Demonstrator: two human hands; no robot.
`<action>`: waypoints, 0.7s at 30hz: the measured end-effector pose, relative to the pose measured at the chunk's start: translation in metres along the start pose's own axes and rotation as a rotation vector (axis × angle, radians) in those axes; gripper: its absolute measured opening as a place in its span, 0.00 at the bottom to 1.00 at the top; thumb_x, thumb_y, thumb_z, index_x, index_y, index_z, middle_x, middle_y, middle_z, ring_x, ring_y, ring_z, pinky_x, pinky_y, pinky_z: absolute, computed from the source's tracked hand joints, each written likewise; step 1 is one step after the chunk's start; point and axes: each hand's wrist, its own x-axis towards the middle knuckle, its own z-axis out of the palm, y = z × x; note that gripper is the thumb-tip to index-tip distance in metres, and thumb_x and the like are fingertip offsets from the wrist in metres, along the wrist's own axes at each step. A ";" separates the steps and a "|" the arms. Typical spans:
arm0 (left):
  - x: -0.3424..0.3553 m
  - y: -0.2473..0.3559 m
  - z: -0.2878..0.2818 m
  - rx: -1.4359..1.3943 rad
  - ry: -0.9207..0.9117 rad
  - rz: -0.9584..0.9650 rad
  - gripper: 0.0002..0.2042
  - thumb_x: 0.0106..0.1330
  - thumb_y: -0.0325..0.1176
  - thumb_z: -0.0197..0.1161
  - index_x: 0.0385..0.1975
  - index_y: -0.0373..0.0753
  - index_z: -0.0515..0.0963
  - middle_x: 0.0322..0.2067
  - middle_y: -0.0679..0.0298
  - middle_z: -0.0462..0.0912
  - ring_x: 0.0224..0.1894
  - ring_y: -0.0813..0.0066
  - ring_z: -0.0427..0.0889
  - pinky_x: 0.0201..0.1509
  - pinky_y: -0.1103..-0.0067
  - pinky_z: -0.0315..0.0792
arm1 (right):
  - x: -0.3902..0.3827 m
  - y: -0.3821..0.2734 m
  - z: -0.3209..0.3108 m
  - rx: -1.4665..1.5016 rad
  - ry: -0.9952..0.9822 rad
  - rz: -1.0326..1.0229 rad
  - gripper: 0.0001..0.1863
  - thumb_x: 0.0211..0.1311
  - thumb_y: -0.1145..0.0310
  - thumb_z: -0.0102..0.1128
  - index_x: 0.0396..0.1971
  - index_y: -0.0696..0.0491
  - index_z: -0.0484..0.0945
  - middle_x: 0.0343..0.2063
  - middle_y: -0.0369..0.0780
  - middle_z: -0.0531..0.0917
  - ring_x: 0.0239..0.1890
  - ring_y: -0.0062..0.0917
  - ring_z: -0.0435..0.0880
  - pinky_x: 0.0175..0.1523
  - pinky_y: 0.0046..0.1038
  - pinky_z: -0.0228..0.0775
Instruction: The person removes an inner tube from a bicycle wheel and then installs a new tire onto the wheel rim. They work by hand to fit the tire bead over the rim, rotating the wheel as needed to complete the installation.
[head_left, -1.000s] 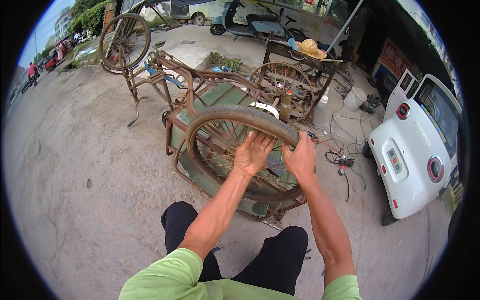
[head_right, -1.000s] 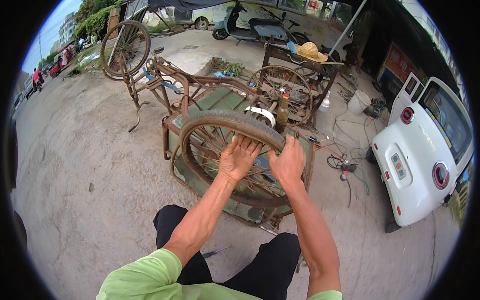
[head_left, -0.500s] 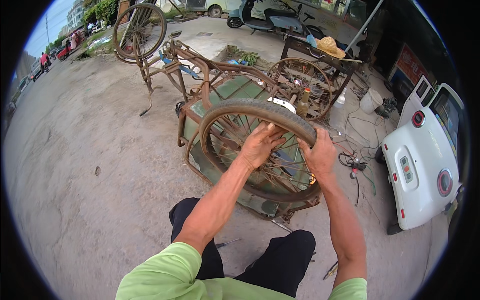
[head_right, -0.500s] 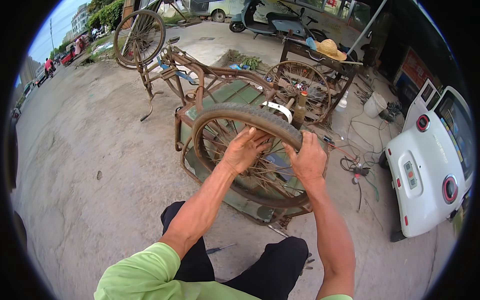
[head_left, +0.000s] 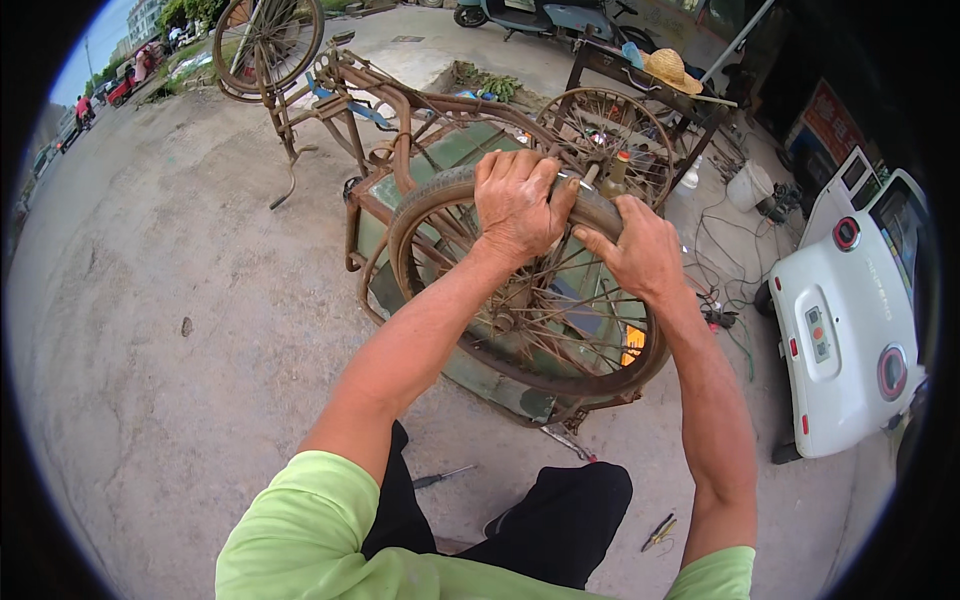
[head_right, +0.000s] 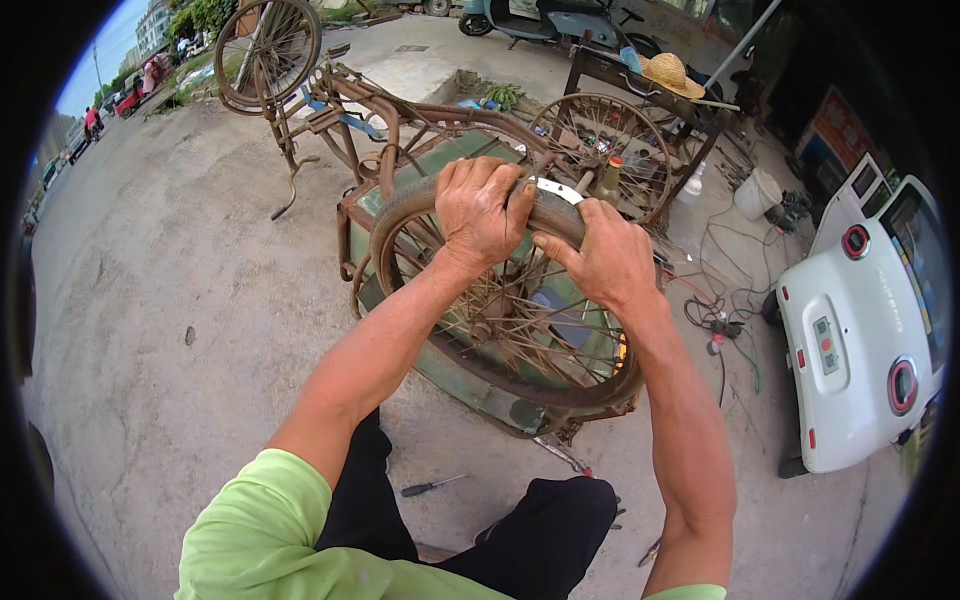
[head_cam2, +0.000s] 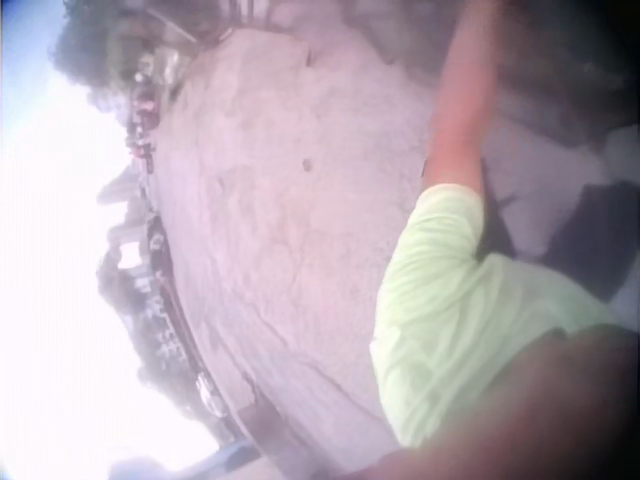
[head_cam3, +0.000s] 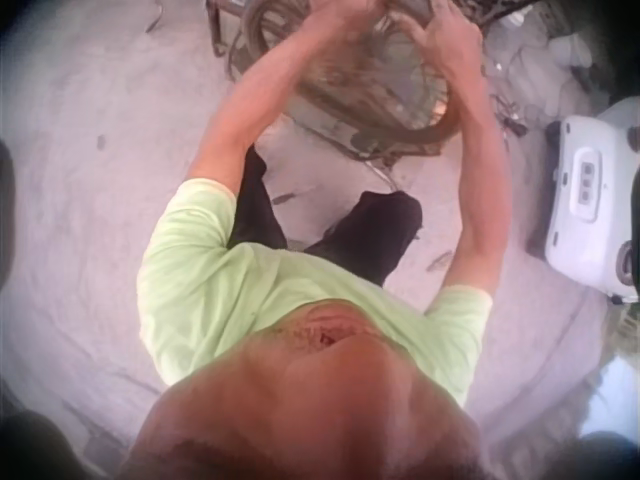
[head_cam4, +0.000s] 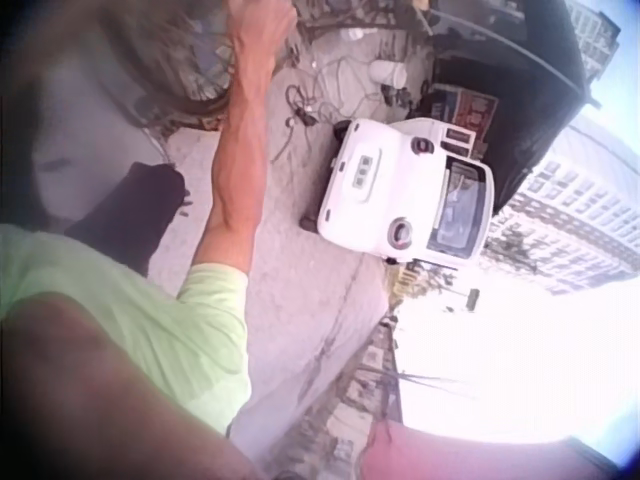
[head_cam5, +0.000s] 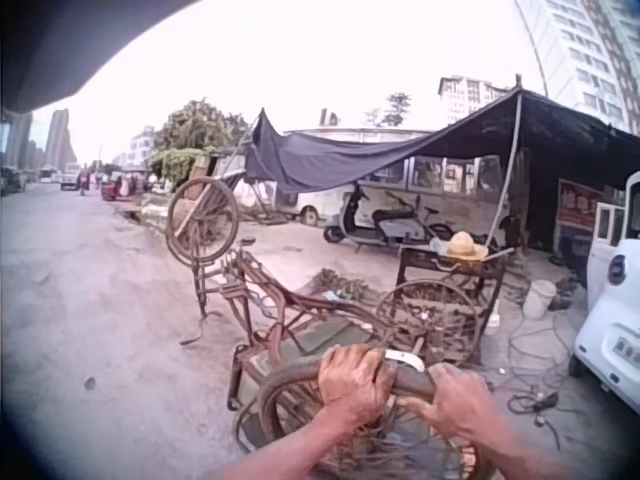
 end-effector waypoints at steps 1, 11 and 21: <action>0.000 0.001 0.000 0.008 -0.062 -0.030 0.17 0.75 0.51 0.64 0.39 0.42 0.86 0.36 0.58 0.87 0.43 0.56 0.86 0.58 0.57 0.72 | 0.000 0.004 0.000 0.042 0.005 0.012 0.42 0.63 0.32 0.73 0.49 0.63 0.83 0.43 0.53 0.88 0.44 0.51 0.90 0.50 0.50 0.81; 0.046 0.005 -0.006 0.036 -0.558 -0.146 0.31 0.84 0.55 0.49 0.32 0.38 0.91 0.29 0.47 0.91 0.34 0.44 0.91 0.47 0.52 0.82 | 0.014 0.008 0.005 0.299 -0.147 0.284 0.40 0.67 0.31 0.68 0.47 0.61 0.87 0.34 0.54 0.91 0.41 0.50 0.92 0.51 0.47 0.81; 0.068 -0.011 0.003 0.052 -0.735 -0.288 0.38 0.84 0.63 0.43 0.32 0.36 0.92 0.31 0.41 0.90 0.40 0.38 0.91 0.49 0.51 0.84 | 0.011 -0.017 0.011 -0.019 -0.006 0.353 0.43 0.67 0.24 0.61 0.44 0.58 0.87 0.35 0.52 0.91 0.41 0.51 0.92 0.47 0.49 0.83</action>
